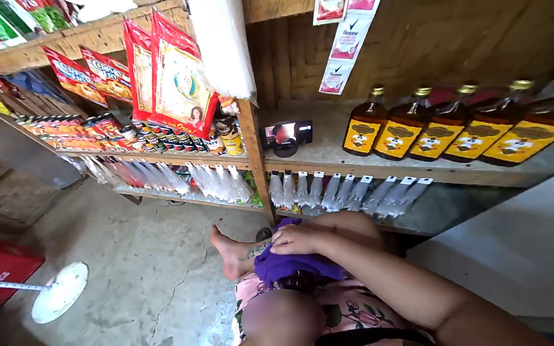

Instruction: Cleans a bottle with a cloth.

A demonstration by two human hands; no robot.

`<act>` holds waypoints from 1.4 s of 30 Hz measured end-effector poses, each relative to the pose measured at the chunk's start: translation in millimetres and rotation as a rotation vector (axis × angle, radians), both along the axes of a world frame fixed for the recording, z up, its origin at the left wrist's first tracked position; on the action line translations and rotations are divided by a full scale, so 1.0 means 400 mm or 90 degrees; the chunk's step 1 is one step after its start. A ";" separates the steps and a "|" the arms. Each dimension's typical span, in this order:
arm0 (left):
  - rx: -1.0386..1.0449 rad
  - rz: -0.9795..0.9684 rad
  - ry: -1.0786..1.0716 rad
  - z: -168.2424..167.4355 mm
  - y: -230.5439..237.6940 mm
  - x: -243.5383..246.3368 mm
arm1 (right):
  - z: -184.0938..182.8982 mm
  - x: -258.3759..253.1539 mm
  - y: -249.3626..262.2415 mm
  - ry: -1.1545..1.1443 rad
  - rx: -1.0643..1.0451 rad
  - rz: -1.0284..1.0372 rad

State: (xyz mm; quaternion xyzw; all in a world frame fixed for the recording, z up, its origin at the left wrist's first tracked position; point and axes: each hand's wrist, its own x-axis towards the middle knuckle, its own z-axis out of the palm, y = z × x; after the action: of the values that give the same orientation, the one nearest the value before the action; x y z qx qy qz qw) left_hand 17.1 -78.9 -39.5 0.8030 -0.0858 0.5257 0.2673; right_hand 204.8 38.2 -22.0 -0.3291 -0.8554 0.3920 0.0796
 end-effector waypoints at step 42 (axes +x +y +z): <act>-0.008 0.023 -0.064 0.002 0.017 0.006 | -0.048 0.055 -0.092 0.060 0.087 -0.326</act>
State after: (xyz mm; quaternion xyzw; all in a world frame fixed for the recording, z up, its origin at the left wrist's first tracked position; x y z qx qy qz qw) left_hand 19.6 -72.0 -38.8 0.7753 -0.0812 0.5708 0.2580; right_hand 226.9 1.2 -41.3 -0.5102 -0.7640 0.3154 0.2377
